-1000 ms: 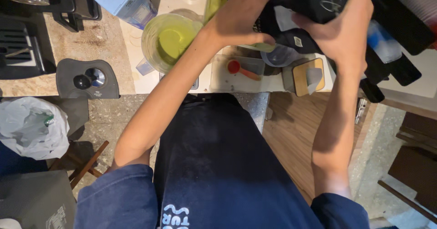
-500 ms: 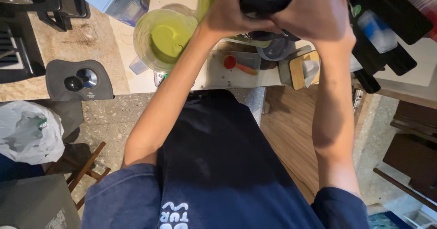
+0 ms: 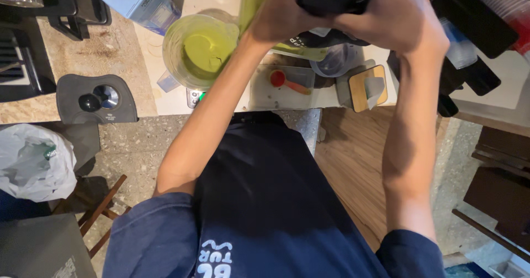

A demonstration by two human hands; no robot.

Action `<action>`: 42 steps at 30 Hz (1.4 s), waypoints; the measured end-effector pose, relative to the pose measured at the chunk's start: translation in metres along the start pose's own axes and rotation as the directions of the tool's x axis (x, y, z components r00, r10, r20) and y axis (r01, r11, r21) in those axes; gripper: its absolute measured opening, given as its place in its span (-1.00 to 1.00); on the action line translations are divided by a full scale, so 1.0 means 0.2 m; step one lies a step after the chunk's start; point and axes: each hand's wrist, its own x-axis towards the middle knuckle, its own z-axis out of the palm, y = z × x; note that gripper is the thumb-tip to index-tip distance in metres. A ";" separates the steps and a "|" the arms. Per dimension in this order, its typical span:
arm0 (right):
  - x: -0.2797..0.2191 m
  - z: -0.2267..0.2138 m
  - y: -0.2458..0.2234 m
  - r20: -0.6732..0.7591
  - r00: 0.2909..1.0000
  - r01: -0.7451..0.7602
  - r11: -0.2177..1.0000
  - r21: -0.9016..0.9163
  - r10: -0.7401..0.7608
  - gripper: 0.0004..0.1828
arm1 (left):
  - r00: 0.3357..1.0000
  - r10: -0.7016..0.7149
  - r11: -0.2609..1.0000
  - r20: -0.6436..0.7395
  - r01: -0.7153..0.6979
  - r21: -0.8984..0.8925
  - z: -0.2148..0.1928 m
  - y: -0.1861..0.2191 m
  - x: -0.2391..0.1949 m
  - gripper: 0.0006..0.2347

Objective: The person prepares a matcha drink by mixing green powder from a plastic container and a black bag into a pitcher of water, using a spatula and a scoop, then stirs the mixture.

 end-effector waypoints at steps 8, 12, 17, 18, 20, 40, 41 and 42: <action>-0.24 0.48 0.07 -0.456 0.744 0.201 0.487 0.850 0.488 -0.31 | 0.995 0.044 0.988 -0.085 -0.056 -0.141 -0.05 0.00 0.03 -0.47; -0.30 0.89 0.19 -0.572 0.797 -0.281 0.957 -0.069 0.193 -0.61 | 0.987 0.129 0.990 -0.099 -0.122 0.077 -0.04 0.00 0.00 -0.32; -0.30 1.02 0.21 -0.400 0.589 0.032 0.474 0.880 0.702 -0.58 | 0.986 0.153 0.986 -0.065 -0.147 0.082 0.04 0.02 -0.03 -0.34; -0.29 1.02 0.21 -0.331 0.562 0.049 0.368 0.928 0.758 -0.55 | 0.986 0.126 0.992 -0.110 -0.123 0.037 0.04 0.00 -0.01 -0.42; -0.27 1.03 0.21 -0.344 0.601 0.088 0.369 0.925 0.721 -0.54 | 0.983 0.106 0.994 -0.151 -0.108 -0.006 0.05 -0.02 0.00 -0.49; -0.23 0.80 0.11 -0.573 0.743 0.081 0.804 0.589 0.345 -0.15 | 0.958 0.080 0.980 -0.275 -0.025 0.196 0.01 -0.11 0.02 -0.57; -0.22 0.80 0.15 -0.411 0.686 -0.039 0.595 0.803 0.600 -0.30 | 0.957 0.076 0.981 -0.278 -0.022 0.192 0.02 -0.09 0.03 -0.57; -0.25 0.81 0.15 -0.299 0.643 -0.094 0.460 0.883 0.705 -0.36 | 0.970 0.076 0.969 -0.231 -0.017 0.247 0.05 -0.08 0.04 -0.60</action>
